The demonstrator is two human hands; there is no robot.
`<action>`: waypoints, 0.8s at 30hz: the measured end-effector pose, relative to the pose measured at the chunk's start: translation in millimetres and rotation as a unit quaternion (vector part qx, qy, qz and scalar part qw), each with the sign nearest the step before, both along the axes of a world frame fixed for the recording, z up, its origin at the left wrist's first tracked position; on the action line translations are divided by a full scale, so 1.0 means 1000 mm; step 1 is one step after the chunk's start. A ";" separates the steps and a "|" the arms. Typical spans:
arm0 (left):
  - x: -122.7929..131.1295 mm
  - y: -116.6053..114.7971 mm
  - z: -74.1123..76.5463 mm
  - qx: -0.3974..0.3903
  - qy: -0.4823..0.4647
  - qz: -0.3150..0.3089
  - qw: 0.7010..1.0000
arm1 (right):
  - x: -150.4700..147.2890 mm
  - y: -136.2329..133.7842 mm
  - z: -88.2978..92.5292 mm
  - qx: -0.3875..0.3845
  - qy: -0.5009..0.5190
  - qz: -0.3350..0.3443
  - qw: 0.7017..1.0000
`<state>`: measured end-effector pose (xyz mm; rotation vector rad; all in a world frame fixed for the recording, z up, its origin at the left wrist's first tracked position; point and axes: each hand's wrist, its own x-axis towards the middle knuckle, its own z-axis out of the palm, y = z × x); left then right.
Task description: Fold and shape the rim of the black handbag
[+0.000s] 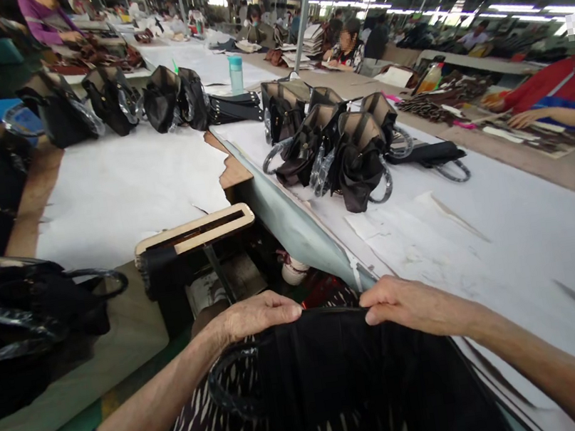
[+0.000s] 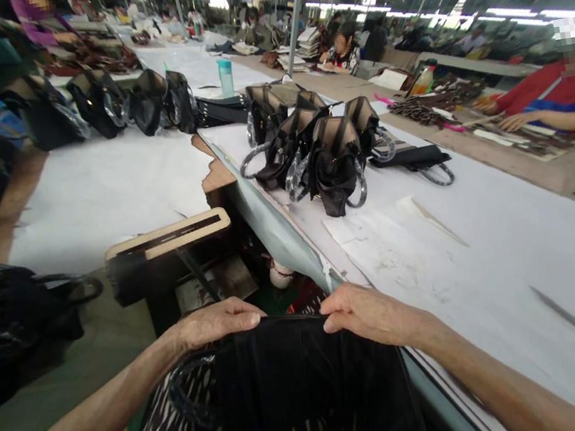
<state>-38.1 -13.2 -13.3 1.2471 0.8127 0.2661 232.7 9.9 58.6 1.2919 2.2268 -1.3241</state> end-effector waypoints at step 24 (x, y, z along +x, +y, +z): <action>0.021 -0.008 0.027 0.189 0.124 0.043 0.973 | -0.004 0.001 0.008 0.030 0.003 0.024 0.999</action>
